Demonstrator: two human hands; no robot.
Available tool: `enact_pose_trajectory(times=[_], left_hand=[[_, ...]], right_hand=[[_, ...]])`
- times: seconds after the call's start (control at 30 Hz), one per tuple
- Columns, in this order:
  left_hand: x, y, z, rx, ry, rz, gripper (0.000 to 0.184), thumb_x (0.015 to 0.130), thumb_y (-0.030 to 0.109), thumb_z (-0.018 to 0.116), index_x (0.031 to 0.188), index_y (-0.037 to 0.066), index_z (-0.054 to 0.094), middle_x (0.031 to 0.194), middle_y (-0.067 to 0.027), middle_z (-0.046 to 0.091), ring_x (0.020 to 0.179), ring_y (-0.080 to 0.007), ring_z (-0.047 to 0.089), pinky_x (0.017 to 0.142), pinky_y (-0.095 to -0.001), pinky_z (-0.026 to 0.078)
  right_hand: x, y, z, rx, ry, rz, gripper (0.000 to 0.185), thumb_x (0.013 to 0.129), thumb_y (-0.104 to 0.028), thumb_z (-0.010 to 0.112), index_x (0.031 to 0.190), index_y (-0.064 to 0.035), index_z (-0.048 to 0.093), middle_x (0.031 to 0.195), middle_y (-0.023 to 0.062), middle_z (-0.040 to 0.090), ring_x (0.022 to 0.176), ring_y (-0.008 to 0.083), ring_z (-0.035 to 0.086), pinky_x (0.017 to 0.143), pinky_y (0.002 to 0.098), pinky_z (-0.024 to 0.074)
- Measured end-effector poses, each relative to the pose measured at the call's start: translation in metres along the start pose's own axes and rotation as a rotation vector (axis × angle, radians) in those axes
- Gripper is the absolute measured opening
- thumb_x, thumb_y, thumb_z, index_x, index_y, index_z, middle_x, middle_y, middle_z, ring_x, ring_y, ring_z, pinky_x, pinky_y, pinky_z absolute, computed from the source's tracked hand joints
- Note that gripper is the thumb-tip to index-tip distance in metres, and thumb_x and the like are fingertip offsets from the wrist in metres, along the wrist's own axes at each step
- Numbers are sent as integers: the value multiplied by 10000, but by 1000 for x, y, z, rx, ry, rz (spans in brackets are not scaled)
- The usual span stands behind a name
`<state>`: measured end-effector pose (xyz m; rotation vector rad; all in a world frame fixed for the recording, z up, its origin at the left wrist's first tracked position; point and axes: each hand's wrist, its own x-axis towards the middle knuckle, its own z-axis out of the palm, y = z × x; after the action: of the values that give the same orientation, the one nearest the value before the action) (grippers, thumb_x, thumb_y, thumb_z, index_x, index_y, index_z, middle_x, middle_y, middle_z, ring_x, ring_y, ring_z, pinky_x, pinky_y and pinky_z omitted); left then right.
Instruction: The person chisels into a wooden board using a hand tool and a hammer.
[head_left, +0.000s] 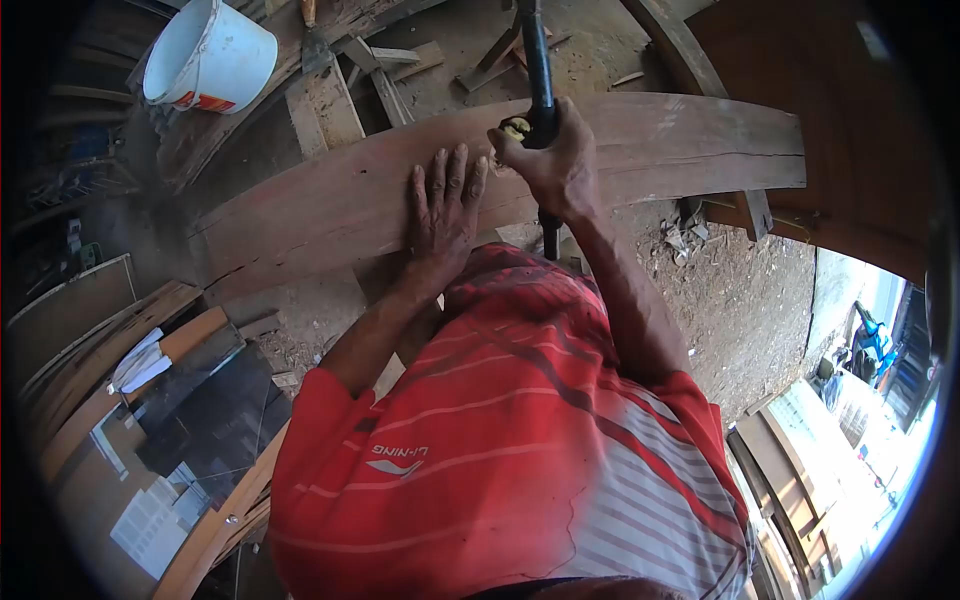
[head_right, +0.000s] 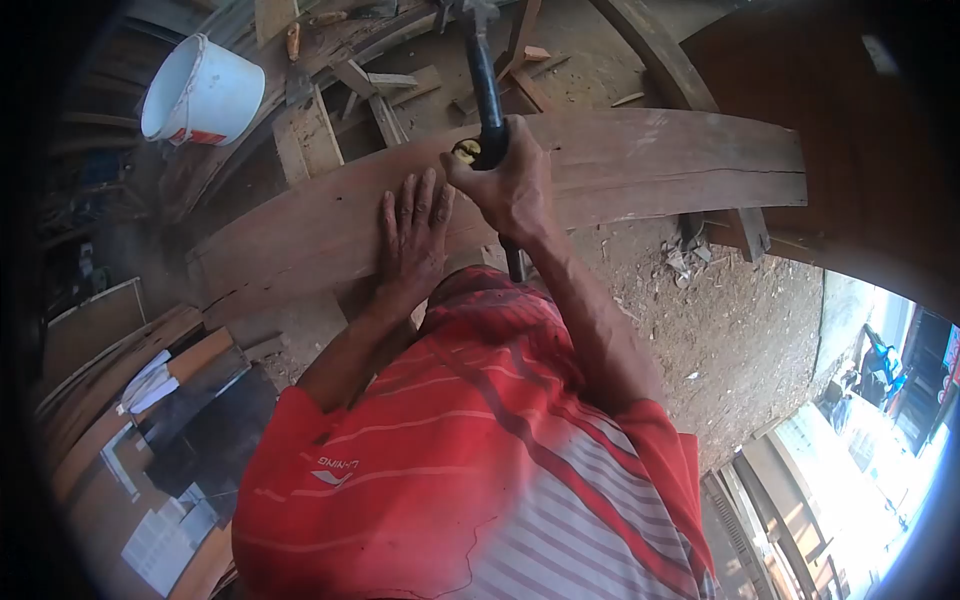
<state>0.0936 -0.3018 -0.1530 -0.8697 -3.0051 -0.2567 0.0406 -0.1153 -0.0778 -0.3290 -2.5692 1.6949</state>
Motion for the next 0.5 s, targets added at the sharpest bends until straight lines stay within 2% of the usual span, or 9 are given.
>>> enact_pose_trajectory(times=[0.1, 0.13, 0.23, 0.3, 0.37, 0.43, 0.47, 0.5], left_hand=[[1, -2, 11, 38, -13, 2, 716, 929, 141, 556, 1599, 68, 315, 1673, -222, 228, 1528, -440, 261, 1228, -657, 144], [2, -3, 13, 37, 11, 10, 715, 931, 137, 554, 1601, 71, 313, 1675, -221, 222, 1527, -439, 263, 1227, -657, 152], [2, -2, 0, 82, -22, 25, 755, 916, 163, 606, 1603, 69, 306, 1674, -212, 226, 1519, -436, 278, 1219, -658, 184], [7, 1, -17, 86, -97, 42, 825, 885, 194, 669, 1607, 62, 292, 1674, -206, 230, 1516, -441, 283, 1215, -662, 197], [15, -4, -38, 54, -186, 57, 925, 840, 227, 743, 1614, 54, 268, 1678, -201, 228, 1515, -450, 280, 1213, -669, 202], [38, -21, -70, -117, -343, 84, 1020, 792, 249, 798, 1625, 67, 239, 1693, -193, 198, 1523, -465, 255, 1210, -675, 210], [51, -36, -81, -202, -422, 89, 1068, 768, 260, 826, 1630, 73, 224, 1700, -189, 182, 1527, -472, 242, 1208, -678, 214], [67, -56, -87, -305, -471, 152, 1069, 773, 242, 822, 1641, 130, 209, 1714, -177, 132, 1538, -468, 213, 1210, -671, 222]], right_hand=[[-30, -34, -8, -37, -50, -144, 460, 776, -242, 901, 1019, -11, 587, 891, 66, 722, 815, 119, 688, 734, 292, 569], [-36, -41, -13, -33, 56, -184, 471, 743, -284, 920, 953, -42, 574, 782, 67, 668, 682, 124, 630, 634, 331, 540], [-36, -30, -49, 87, 163, -135, 422, 767, -229, 916, 968, -47, 593, 822, 55, 704, 707, 99, 644, 654, 286, 550], [-42, -39, -89, 17, 241, -42, 383, 786, -169, 908, 994, -39, 613, 866, 49, 730, 742, 79, 664, 675, 252, 555], [-56, -36, -118, 70, 322, -16, 375, 797, -148, 901, 1009, -19, 619, 895, 63, 737, 778, 94, 686, 684, 255, 560], [-71, -15, -133, 188, 427, -112, 375, 807, -122, 889, 1033, -2, 613, 930, 91, 743, 804, 111, 701, 715, 250, 570], [-80, -11, -137, 232, 473, -92, 384, 825, -99, 868, 1081, 0, 599, 965, 114, 743, 837, 151, 722, 772, 267, 590], [-87, -7, -140, 340, 428, -136, 403, 830, -102, 863, 1107, -4, 587, 981, 119, 744, 892, 204, 737, 812, 319, 607]])
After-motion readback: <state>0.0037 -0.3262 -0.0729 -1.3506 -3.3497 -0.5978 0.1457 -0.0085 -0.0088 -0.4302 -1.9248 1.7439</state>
